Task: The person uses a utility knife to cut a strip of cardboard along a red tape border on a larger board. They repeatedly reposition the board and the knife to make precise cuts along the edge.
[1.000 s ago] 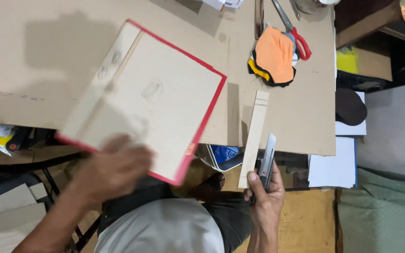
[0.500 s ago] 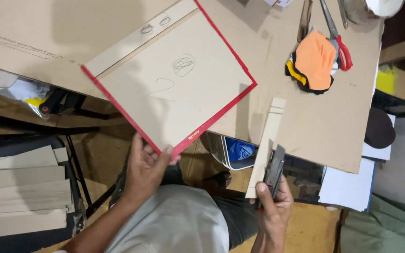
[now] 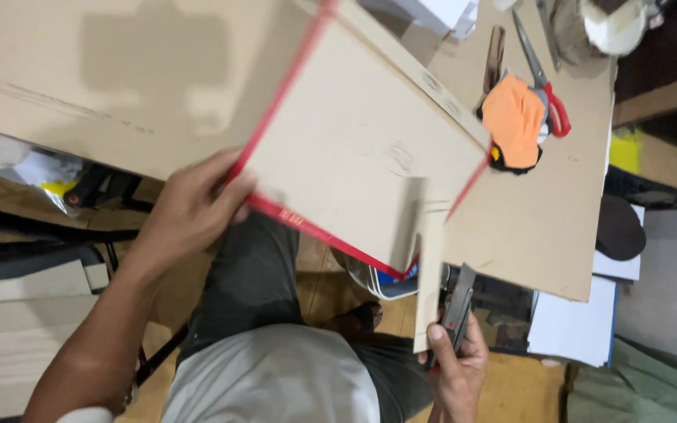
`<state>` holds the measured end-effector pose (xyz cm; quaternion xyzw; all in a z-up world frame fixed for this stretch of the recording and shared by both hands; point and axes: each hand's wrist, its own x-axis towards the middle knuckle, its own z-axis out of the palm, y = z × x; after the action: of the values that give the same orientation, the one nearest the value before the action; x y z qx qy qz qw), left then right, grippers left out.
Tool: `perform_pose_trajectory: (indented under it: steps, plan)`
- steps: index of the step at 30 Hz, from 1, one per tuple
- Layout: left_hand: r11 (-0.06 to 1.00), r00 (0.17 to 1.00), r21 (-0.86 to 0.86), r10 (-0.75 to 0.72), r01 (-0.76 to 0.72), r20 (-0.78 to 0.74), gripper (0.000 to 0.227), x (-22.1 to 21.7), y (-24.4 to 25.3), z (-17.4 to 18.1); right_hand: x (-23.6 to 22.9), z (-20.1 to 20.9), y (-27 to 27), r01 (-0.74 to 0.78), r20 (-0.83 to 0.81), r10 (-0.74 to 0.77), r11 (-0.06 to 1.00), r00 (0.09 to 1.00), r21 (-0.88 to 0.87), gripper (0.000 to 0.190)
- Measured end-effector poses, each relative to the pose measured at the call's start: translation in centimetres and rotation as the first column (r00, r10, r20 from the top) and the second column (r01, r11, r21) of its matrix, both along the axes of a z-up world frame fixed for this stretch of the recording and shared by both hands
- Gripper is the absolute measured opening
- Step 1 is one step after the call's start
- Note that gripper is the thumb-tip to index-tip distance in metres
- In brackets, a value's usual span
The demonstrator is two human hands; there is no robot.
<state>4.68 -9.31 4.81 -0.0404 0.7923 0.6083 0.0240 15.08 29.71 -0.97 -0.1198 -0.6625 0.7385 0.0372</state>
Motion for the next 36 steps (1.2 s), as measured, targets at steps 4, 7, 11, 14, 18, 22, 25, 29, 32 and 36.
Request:
perform_pose_trajectory:
  steps: [4, 7, 11, 14, 18, 22, 25, 29, 32, 36]
  plan:
    - [0.976, 0.978, -0.085, -0.192, 0.199, 0.084, 0.045, -7.0, 1.2, 1.5, 0.4, 1.8, -1.7, 0.065, 0.188, -0.12, 0.958, 0.975, 0.278, 0.046]
    - [0.929, 0.93, -0.174, -0.284, 0.328, 0.233, 0.038, -11.0, 2.3, 0.8, 0.0, 2.7, -2.7, 0.129, 0.225, -0.231, 0.911, 0.946, 0.392, 0.051]
    - [0.844, 0.929, -0.401, -0.366, 0.357, 0.056, 0.026, -13.8, 2.7, -2.2, -1.1, 4.0, -5.1, 0.26, 0.239, -0.371, 0.882, 0.898, 0.393, 0.056]
    - [0.865, 0.905, -0.502, -0.23, 0.022, -0.357, 0.032, -11.5, 2.7, -2.3, -2.5, 4.8, -5.6, 0.167, 0.19, -0.285, 0.865, 0.94, 0.472, 0.061]
    - [0.81, 0.84, -0.576, -0.234, -0.111, -0.489, 0.028, -8.2, 3.2, -6.2, -4.6, 5.4, -7.2, 0.078, 0.126, -0.164, 0.858, 0.978, 0.507, 0.05]
    - [0.748, 0.77, -0.661, -0.387, -0.06, -0.508, 0.047, -5.1, 4.0, -6.9, -5.8, 4.8, -8.0, 0.011, 0.155, -0.108, 0.851, 0.982, 0.525, 0.055]
    - [0.699, 0.76, -0.709, -0.412, -0.09, -0.503, 0.046, -4.4, 4.4, -6.1, -6.6, 5.1, -8.7, -0.129, 0.149, 0.057, 0.837, 0.987, 0.532, 0.056]
    - [0.706, 0.717, -0.687, -0.39, -0.17, -0.578, 0.034, -4.6, 4.4, -5.2, -6.7, 4.9, -9.7, -0.169, 0.213, 0.065, 0.84, 0.975, 0.515, 0.052]
    - [0.705, 0.703, -0.691, -0.412, -0.158, -0.58, 0.032, -4.7, 4.3, -4.8, -6.8, 4.2, -9.1, -0.225, 0.158, 0.164, 0.797, 0.974, 0.56, 0.048]
    - [0.707, 0.715, -0.692, -0.41, -0.143, -0.567, 0.022, -4.6, 4.4, -4.9, -7.2, 4.5, -9.1, -0.234, 0.188, 0.151, 0.772, 0.97, 0.591, 0.046]
